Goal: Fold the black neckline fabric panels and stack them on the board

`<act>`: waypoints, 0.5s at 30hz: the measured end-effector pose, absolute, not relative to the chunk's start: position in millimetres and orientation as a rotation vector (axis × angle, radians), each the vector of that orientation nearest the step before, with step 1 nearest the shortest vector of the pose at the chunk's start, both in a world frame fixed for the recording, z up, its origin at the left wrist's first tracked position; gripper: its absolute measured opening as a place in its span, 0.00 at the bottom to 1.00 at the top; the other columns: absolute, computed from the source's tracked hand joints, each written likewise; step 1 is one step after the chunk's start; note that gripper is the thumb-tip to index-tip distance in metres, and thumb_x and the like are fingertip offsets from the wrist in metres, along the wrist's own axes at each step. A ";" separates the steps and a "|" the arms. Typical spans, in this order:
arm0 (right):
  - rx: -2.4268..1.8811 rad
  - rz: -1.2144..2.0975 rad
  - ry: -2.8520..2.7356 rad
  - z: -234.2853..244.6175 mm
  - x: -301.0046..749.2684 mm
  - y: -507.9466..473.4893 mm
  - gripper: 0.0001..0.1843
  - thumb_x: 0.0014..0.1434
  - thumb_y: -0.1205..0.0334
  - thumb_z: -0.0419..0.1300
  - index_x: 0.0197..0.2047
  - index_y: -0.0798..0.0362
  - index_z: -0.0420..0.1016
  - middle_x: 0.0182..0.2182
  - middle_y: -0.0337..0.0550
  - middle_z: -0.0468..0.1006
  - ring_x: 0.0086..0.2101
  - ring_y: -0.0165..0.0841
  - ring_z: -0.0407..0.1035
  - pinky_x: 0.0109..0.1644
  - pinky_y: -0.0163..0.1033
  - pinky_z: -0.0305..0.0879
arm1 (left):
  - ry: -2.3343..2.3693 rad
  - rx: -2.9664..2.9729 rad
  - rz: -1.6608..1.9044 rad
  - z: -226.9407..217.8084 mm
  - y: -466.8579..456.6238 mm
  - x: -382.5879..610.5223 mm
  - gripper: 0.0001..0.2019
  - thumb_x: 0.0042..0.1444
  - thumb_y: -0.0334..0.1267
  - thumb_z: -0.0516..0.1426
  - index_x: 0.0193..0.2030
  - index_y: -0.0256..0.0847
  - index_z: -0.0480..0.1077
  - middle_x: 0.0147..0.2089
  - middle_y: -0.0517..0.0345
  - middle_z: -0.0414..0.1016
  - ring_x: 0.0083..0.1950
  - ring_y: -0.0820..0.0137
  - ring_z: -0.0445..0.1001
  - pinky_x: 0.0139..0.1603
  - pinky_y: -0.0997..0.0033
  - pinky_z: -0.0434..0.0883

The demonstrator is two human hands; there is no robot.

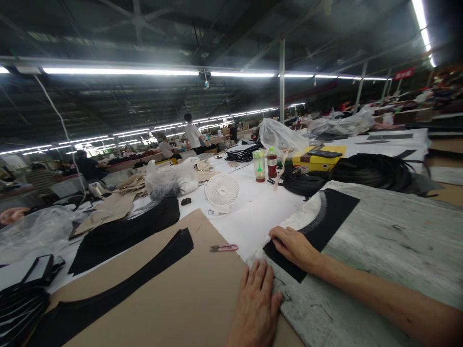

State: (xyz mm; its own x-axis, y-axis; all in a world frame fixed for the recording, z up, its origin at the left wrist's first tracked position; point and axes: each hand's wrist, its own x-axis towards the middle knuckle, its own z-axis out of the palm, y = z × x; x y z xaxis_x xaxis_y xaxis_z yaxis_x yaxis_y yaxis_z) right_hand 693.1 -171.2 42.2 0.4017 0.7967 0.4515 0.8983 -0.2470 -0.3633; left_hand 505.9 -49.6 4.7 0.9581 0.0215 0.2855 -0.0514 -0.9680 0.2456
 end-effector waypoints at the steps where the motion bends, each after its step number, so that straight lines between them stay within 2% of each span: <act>1: -2.061 -0.189 -1.401 41.6 692.7 -174.2 0.07 0.63 0.64 0.48 0.41 0.50 0.67 0.36 0.43 0.76 0.35 0.35 0.69 0.43 0.42 0.63 | -0.021 2.862 0.426 4.4 -49.5 505.7 0.25 0.68 0.48 0.44 0.69 0.44 0.54 0.71 0.57 0.52 0.71 0.58 0.53 0.69 0.49 0.58; 6: -1.904 -0.078 -1.104 49.4 696.0 -194.6 0.05 0.64 0.58 0.50 0.40 0.48 0.64 0.22 0.33 0.73 0.25 0.32 0.69 0.33 0.37 0.66 | -0.014 2.864 0.438 1.1 -49.9 505.4 0.25 0.67 0.49 0.45 0.69 0.47 0.53 0.72 0.60 0.52 0.71 0.60 0.53 0.70 0.50 0.57; 12: -1.629 -0.301 -0.737 102.1 724.5 -255.8 0.10 0.60 0.52 0.57 0.39 0.48 0.64 0.26 0.35 0.73 0.27 0.32 0.71 0.33 0.38 0.68 | -0.023 2.897 0.583 -13.2 -49.5 509.3 0.24 0.66 0.48 0.47 0.67 0.46 0.57 0.70 0.58 0.57 0.69 0.60 0.57 0.68 0.51 0.61; 15: -1.450 -0.465 -0.562 144.2 741.0 -303.9 0.11 0.54 0.55 0.62 0.38 0.49 0.66 0.28 0.38 0.74 0.26 0.31 0.70 0.32 0.38 0.68 | -0.034 2.927 0.700 -22.9 -48.2 513.1 0.24 0.66 0.48 0.48 0.66 0.47 0.59 0.69 0.58 0.59 0.68 0.60 0.61 0.66 0.53 0.63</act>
